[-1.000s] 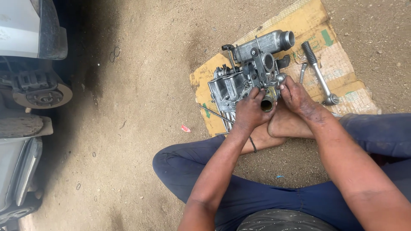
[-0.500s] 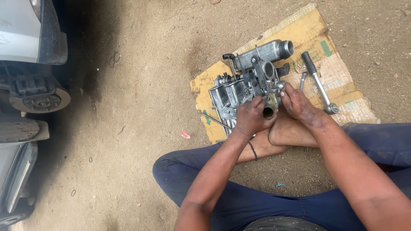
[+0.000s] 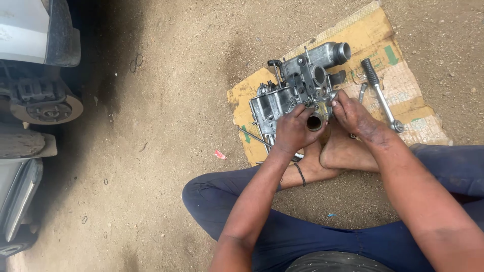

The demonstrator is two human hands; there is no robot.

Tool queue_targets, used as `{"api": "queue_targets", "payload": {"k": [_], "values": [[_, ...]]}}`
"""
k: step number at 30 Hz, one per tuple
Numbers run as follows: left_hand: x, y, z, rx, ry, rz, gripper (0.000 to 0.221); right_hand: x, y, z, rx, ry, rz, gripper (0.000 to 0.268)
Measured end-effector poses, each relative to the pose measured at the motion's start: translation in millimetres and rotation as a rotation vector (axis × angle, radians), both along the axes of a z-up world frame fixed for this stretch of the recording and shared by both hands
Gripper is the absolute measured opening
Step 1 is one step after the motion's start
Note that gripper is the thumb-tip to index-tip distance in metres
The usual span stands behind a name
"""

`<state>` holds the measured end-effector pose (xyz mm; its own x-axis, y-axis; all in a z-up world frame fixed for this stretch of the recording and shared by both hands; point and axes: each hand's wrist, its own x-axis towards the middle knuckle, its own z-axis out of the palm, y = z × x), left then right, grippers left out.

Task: The person is seen sitting on the ground and repairing an engine component using various tools.

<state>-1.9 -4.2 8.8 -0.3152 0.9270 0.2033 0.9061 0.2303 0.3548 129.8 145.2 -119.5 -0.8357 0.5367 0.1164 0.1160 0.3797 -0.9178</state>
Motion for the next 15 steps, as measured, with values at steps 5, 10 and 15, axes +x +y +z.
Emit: {"api": "queue_targets", "payload": {"k": [5,10,15], "values": [[-5,-11,33,-0.147,-0.051,0.023,0.055,6,2,14,-0.137,-0.177,0.022,0.028],[-86,-101,-28,0.073,-0.425,0.467,0.048,4,2,-3,-0.123,-0.125,0.020,0.026],[-114,-162,-134,-0.083,-0.577,0.966,0.040,6,3,-3,-0.095,-0.101,-0.026,0.024]]}}
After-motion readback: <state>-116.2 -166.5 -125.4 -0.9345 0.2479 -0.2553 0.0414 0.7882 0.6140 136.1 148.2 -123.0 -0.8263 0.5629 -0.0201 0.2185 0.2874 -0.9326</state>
